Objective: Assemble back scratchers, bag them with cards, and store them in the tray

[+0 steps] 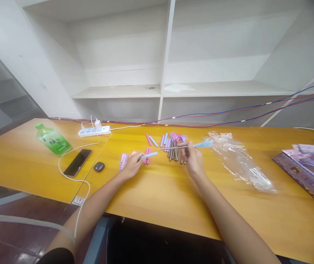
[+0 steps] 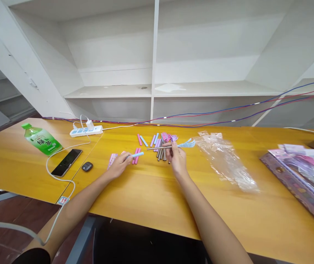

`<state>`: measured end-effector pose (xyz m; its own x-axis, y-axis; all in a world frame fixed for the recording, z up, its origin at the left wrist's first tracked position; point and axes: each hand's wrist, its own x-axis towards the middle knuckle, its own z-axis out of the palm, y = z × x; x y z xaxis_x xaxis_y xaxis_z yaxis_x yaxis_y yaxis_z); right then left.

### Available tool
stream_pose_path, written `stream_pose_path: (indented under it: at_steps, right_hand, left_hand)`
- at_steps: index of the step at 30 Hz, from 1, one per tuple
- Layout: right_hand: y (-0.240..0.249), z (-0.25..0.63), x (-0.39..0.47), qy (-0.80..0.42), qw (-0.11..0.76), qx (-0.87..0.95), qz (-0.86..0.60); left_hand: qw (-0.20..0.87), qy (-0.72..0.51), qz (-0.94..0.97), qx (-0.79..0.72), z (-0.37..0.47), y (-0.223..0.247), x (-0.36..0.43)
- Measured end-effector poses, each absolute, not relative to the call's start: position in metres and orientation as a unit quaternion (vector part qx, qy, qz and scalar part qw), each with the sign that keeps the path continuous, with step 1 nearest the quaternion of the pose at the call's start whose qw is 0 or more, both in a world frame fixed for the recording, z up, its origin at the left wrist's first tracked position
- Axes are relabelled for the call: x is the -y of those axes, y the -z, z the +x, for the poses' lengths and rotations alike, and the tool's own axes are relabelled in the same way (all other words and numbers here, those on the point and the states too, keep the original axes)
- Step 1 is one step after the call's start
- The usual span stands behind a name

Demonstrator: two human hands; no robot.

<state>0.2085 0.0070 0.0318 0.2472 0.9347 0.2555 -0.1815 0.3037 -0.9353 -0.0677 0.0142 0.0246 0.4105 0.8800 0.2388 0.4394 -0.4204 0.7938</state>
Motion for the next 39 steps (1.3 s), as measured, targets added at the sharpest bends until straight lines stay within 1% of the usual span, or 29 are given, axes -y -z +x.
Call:
stream_pose_path:
  at_steps: [2, 5, 11, 18, 27, 33, 39]
  right_hand:
    - [-0.034, 0.209, -0.007, -0.426, 0.681, 0.434, -0.408]
    - [-0.036, 0.209, -0.007, -0.445, 0.692, 0.411, -0.393]
    - [-0.033, 0.208, -0.008, -0.467, 0.682, 0.411, -0.384]
    - [-0.031, 0.207, -0.009, -0.454, 0.671, 0.430, -0.399]
    - [-0.024, 0.205, -0.010, -0.471, 0.670, 0.420, -0.391]
    - [-0.022, 0.205, -0.011, -0.518, 0.661, 0.401, -0.367]
    - [-0.021, 0.205, -0.012, -0.534, 0.653, 0.399, -0.361]
  left_hand:
    - [0.313, -0.327, 0.786, -0.422, -0.067, -0.023, -0.014]
    - [0.321, -0.317, 0.787, -0.421, -0.065, -0.020, -0.013]
    - [0.317, -0.314, 0.790, -0.420, -0.065, -0.021, -0.012]
    - [0.261, -0.288, 0.818, -0.423, -0.069, -0.030, -0.013]
    - [0.286, -0.280, 0.811, -0.427, -0.069, -0.027, -0.012]
    - [0.277, -0.290, 0.817, -0.415, -0.071, -0.024, -0.013]
    - [0.241, -0.311, 0.830, -0.396, -0.072, -0.014, -0.014]
